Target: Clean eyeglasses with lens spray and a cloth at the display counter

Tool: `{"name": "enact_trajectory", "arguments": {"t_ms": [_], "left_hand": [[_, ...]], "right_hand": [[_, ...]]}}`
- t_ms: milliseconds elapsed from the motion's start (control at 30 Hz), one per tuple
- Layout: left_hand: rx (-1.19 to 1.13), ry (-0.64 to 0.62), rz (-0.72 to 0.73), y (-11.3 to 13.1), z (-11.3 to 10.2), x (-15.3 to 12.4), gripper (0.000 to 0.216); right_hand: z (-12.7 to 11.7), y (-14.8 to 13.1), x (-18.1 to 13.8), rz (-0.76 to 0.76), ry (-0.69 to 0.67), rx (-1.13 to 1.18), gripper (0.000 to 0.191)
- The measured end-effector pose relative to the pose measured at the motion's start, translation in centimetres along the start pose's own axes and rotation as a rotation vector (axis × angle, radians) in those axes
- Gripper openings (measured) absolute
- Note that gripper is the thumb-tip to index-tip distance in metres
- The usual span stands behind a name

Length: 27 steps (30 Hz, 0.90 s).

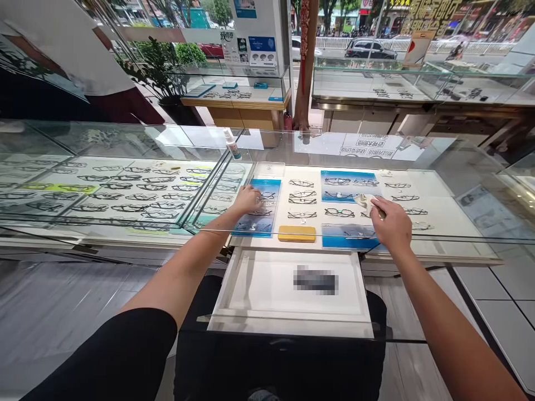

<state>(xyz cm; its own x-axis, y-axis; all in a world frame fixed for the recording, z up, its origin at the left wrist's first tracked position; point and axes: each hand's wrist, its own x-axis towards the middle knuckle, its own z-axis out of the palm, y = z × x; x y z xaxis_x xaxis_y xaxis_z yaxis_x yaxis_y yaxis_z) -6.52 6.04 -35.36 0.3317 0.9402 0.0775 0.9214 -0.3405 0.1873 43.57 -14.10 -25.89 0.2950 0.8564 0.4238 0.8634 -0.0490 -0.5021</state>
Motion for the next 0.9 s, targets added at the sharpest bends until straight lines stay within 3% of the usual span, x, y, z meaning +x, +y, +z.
{"name": "enact_trajectory", "arguments": {"t_ms": [333,567,733,900], "left_hand": [[0.134,0.002,0.060,0.0,0.4,2.0,0.049],[0.149,0.028,0.051,1.2,0.1,1.4,0.053],[0.132,0.039,0.039,4.5,-1.1,-1.7,0.054],[0.056,-0.146,0.179,9.4,-2.5,-8.5,0.049]], "right_hand": [[0.2,0.2,0.0,-0.015,0.008,0.001,0.040],[0.2,0.3,0.0,-0.029,0.007,0.002,0.041],[0.3,0.7,0.3,-0.022,0.005,0.011,0.042],[0.6,1.2,0.6,-0.028,-0.006,0.024,0.044]]}}
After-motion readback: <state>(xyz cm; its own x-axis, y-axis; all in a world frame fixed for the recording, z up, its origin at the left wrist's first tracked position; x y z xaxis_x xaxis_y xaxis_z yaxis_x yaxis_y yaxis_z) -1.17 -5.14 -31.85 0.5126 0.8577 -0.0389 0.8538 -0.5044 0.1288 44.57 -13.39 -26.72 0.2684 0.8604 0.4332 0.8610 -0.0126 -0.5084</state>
